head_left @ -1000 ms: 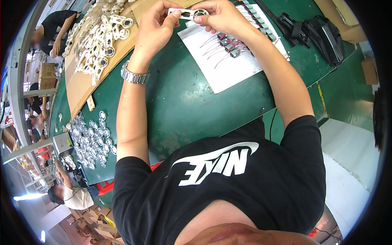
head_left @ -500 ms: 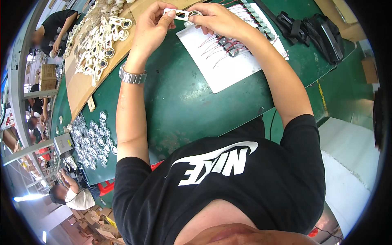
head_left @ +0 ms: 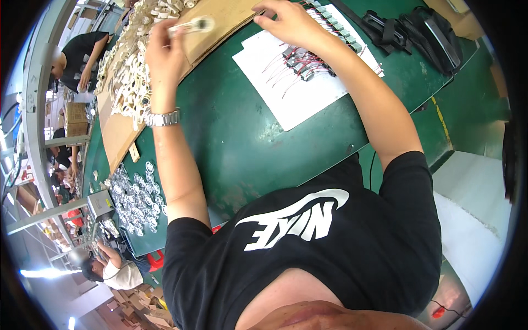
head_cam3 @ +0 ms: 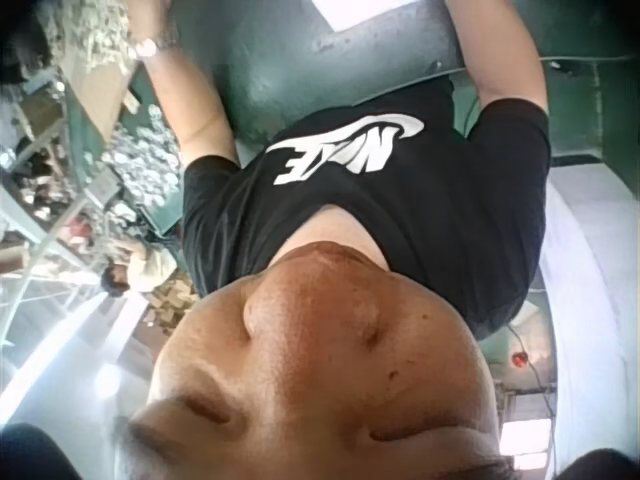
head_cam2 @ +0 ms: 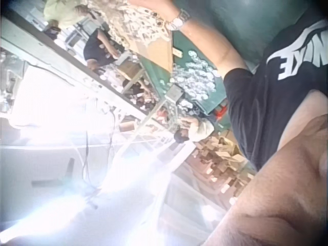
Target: Assembling electronic components by manually fitting small speakers and wires into plastic housing units at a factory workstation.
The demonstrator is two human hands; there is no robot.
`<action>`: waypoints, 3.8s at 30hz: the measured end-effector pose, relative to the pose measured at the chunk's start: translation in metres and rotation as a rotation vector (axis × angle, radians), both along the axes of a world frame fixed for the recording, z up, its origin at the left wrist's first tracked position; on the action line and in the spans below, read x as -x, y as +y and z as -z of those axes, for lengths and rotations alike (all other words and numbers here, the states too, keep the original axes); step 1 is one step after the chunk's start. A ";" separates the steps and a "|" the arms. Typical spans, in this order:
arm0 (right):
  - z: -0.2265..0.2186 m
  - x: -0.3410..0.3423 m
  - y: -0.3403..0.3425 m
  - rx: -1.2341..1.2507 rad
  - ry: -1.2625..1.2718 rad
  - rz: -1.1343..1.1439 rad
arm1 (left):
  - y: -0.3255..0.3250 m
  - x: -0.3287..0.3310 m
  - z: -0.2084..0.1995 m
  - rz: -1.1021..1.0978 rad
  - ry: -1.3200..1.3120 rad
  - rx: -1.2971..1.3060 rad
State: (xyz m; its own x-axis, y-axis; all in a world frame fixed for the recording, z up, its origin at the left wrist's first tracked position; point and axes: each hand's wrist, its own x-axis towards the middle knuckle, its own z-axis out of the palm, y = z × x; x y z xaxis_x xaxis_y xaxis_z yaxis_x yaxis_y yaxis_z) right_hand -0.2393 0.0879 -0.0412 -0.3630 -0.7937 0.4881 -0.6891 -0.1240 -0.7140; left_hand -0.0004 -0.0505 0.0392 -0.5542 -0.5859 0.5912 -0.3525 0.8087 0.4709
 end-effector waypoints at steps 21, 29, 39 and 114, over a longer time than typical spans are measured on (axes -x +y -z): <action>-0.012 0.000 0.011 0.104 0.052 0.103 | -0.154 0.060 0.021 -0.119 -0.674 0.321; -0.012 0.001 0.011 0.064 0.159 0.111 | -0.159 0.110 0.040 -0.349 -0.652 0.049; -0.013 -0.001 0.013 0.019 0.193 0.087 | -0.169 0.087 0.043 -0.389 -0.675 -0.066; -0.028 -0.020 0.027 -0.472 -0.140 -0.205 | -0.018 0.001 0.022 0.346 0.490 -1.207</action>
